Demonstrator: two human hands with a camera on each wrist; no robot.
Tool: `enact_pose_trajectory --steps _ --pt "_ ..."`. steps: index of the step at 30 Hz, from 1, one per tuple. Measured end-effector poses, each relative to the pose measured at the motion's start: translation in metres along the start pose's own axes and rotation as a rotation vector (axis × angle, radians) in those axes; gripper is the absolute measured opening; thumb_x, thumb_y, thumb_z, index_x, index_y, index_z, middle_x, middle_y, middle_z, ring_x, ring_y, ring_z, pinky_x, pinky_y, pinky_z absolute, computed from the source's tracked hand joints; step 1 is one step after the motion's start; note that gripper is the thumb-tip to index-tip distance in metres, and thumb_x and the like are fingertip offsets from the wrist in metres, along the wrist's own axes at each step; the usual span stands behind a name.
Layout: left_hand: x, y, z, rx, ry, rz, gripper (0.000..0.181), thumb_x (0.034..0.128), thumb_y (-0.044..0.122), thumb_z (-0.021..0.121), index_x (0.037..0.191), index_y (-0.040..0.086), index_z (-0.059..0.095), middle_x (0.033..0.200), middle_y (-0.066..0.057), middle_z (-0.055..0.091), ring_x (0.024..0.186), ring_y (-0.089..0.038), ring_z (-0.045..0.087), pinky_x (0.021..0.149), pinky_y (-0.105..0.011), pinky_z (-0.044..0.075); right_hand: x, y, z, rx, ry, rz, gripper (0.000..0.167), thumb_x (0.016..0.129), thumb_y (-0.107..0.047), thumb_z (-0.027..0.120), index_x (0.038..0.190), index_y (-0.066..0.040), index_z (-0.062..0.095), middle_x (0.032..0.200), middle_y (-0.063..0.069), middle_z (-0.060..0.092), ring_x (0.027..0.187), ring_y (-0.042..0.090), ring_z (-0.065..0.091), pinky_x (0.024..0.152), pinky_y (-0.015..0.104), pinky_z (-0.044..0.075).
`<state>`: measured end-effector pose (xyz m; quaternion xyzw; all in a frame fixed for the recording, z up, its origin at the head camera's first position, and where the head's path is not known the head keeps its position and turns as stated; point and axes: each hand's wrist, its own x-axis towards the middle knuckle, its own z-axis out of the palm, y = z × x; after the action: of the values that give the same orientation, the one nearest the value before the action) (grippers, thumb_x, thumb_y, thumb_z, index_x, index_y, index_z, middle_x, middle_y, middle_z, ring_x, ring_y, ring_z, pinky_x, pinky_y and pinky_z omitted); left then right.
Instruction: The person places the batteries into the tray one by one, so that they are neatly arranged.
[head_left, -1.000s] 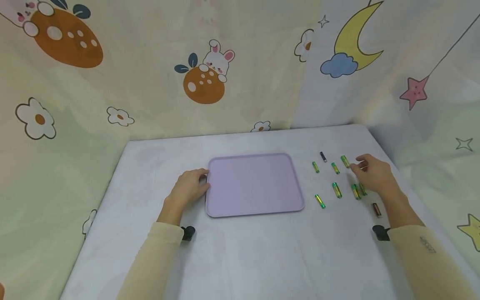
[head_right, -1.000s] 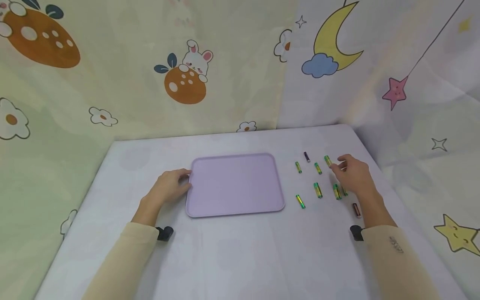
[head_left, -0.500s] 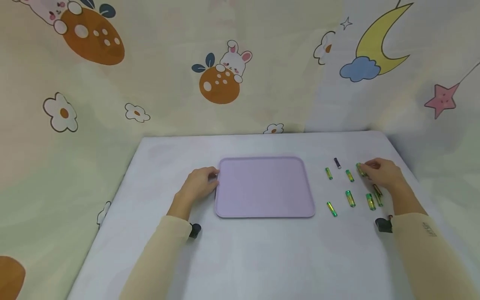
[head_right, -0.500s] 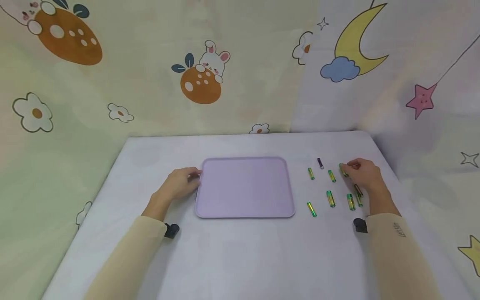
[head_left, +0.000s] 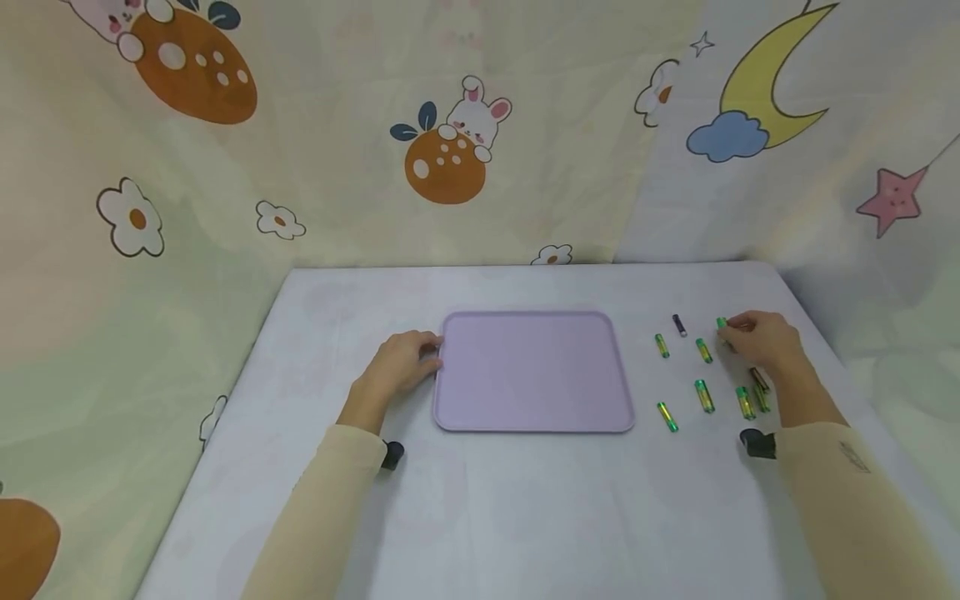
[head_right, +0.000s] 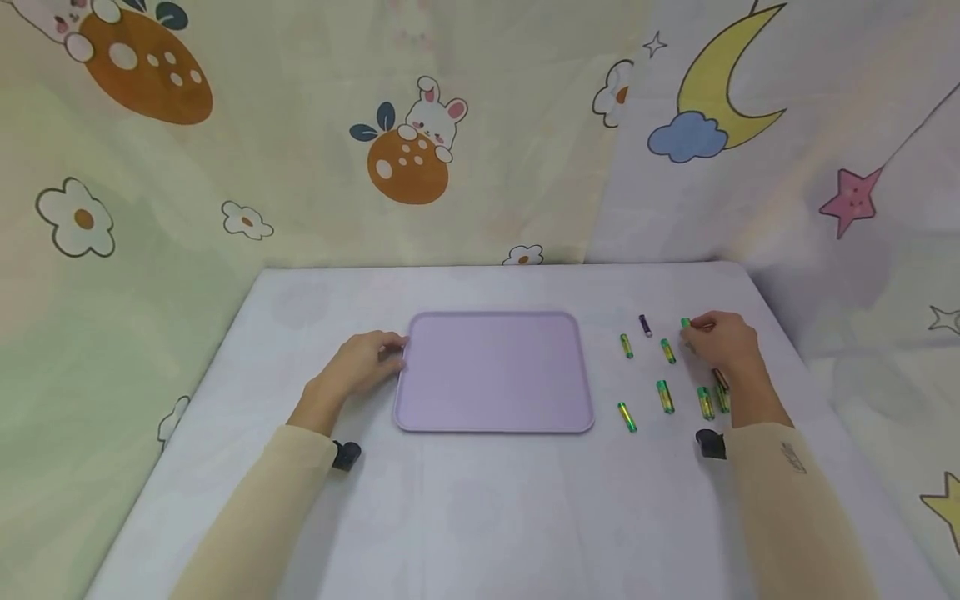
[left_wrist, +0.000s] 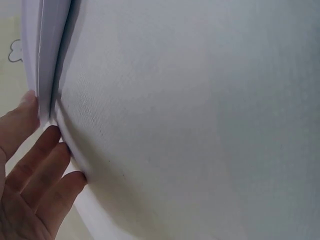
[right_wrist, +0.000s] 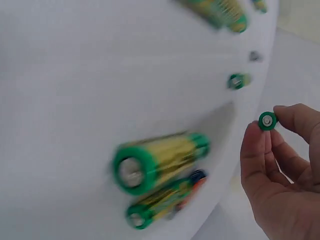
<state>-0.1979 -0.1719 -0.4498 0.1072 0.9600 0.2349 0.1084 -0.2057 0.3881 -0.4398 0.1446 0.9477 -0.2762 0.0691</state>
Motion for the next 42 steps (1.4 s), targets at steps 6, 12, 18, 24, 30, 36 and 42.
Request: enact_pose_trajectory --steps 6,12,18,24,30,36,42 --pt "-0.002 0.003 -0.001 0.021 -0.010 0.005 0.049 0.0984 0.023 0.071 0.145 0.011 0.059 0.145 -0.010 0.061 0.141 -0.032 0.051 0.121 -0.048 0.038 -0.015 -0.032 0.004 0.176 -0.079 -0.129 0.064 0.104 -0.044 0.052 0.140 0.009 0.050 0.130 0.031 0.060 0.105 0.034 0.071 0.100 0.063 0.047" --pt "-0.002 0.004 -0.004 0.050 -0.026 0.012 0.046 0.1000 0.023 0.068 0.144 0.011 0.060 0.146 -0.013 0.059 0.141 -0.034 0.049 0.121 -0.050 0.037 -0.027 -0.058 0.021 0.345 -0.210 -0.179 0.062 0.105 -0.038 0.056 0.144 0.010 0.047 0.139 0.029 0.054 0.092 0.001 0.070 0.094 0.027 0.057" --pt "0.003 0.003 -0.002 0.076 -0.038 0.006 0.044 0.1013 0.024 0.066 0.144 0.014 0.061 0.146 -0.014 0.059 0.141 -0.035 0.050 0.120 -0.051 0.038 -0.030 -0.074 0.045 0.542 -0.307 -0.157 0.057 0.104 -0.028 0.060 0.143 0.011 0.046 0.132 0.020 0.052 0.092 0.002 0.070 0.091 0.022 0.060" --pt "0.003 0.002 -0.002 0.079 -0.036 0.007 0.044 0.1007 0.024 0.067 0.143 0.014 0.062 0.144 -0.014 0.061 0.140 -0.035 0.052 0.120 -0.051 0.039 -0.037 -0.098 0.070 0.603 -0.364 -0.190 0.049 0.103 -0.021 0.063 0.137 0.011 0.051 0.121 0.017 0.061 0.094 0.010 0.071 0.092 0.026 0.061" --pt "0.002 0.000 -0.004 0.093 -0.027 0.029 0.043 0.1004 0.023 0.067 0.142 0.013 0.063 0.143 -0.015 0.061 0.138 -0.037 0.052 0.119 -0.052 0.039 -0.043 -0.129 0.097 0.513 -0.393 -0.198 0.046 0.100 -0.026 0.067 0.134 0.005 0.058 0.118 0.014 0.069 0.099 0.016 0.071 0.090 0.026 0.060" --pt "0.003 -0.002 -0.004 0.081 -0.048 0.007 0.044 0.1009 0.026 0.067 0.143 0.013 0.061 0.147 -0.013 0.059 0.141 -0.035 0.049 0.121 -0.051 0.037 -0.045 -0.158 0.120 0.511 -0.424 -0.222 0.042 0.099 -0.024 0.069 0.127 0.006 0.062 0.115 0.015 0.072 0.095 0.015 0.072 0.089 0.028 0.062" --pt "0.004 -0.001 -0.004 0.073 -0.051 0.006 0.044 0.1004 0.026 0.068 0.143 0.013 0.062 0.147 -0.013 0.059 0.142 -0.035 0.049 0.122 -0.050 0.036 -0.053 -0.182 0.137 0.539 -0.467 -0.224 0.037 0.097 -0.022 0.071 0.121 0.005 0.066 0.107 0.013 0.075 0.086 0.014 0.075 0.084 0.027 0.062"
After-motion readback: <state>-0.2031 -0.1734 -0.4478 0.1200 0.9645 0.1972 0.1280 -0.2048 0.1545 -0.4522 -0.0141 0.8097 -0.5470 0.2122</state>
